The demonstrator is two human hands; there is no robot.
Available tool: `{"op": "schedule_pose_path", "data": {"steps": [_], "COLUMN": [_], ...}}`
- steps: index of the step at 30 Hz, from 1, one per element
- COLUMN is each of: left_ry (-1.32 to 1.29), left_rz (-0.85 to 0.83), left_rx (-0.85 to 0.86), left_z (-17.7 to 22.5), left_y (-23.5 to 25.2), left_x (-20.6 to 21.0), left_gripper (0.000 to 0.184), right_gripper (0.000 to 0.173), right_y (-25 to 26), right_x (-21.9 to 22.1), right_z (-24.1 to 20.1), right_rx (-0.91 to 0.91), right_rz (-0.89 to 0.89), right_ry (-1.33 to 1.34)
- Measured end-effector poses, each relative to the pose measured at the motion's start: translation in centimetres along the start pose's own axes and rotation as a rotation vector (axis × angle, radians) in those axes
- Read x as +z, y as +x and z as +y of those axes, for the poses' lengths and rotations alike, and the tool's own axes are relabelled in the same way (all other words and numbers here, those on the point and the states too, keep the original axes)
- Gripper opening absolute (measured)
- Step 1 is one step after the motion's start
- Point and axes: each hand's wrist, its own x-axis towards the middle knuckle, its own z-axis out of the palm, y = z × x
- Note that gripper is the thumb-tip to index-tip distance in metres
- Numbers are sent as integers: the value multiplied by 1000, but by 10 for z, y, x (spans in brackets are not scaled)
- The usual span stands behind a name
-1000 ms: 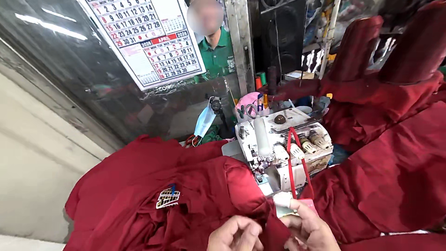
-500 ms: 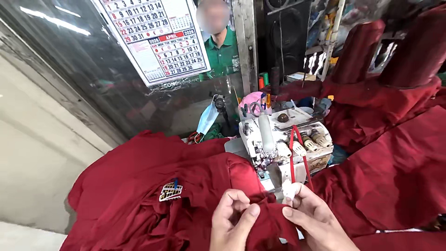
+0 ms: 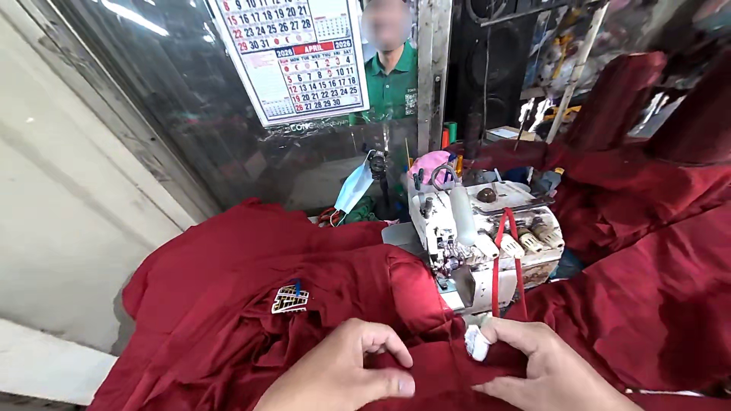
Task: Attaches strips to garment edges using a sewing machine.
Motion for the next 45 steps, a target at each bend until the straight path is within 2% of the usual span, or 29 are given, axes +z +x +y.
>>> {"op": "schedule_pose_path", "data": {"steps": [2,3,7,10,15,18,20,21,23,25,27,29,31,33,37,41,45], "left_ry": [-106,-75,222,251,257,323,419,434,432,475,534,632,732,709,632,802,901], "left_rz": [10,40,308,382,478,457,417,369,223,139,216,355,442,478,541,483,392], "left_rx": [54,60,85,74,99,-45,-77,-76,-78,-44,74,158,197,240,292,164,158], "left_z": [-4,-4,-13,5,2,14,7,2,-9,-1,20,26,12,-2,-24,-13,-2], "left_y": [-4,-4,2,2,1,-2,-5,-6,-2,2,13,37,66,81,91,92,98], "left_x": [10,15,33,38,42,41,38,35,26,11,-5,-15,-21,-23,-10,-9,-13], "left_gripper": [41,44,28,26,26,28,30,26,27,27,24,22,22,23,25,32,33], "right_gripper": [21,18,14,16,24,25,27,32,23,22,23,20,17,15,14,14,13], "right_y": [-5,-6,-9,-7,-6,-7,-11,-14,-20,-26,-26,-20,-10,-6,-9,-12,-9], "right_x": [7,9,17,24,28,22,11,7,6,15,30,48,64,70,73,70,71], "right_z": [9,12,18,21,24,11,-4,-6,1,6,0,1,8,8,5,0,1], "right_rx": [-79,-90,-61,-38,6,68,165,237,340,340,316,303,307,305,312,265,308], "right_rz": [109,136,225,309,372,372,280,219,126,163,321,443,484,504,535,532,520], "right_ry": [204,266,339,343,312,273,227,164,22,-57,-35,-11,105,177,38,2,-52]}}
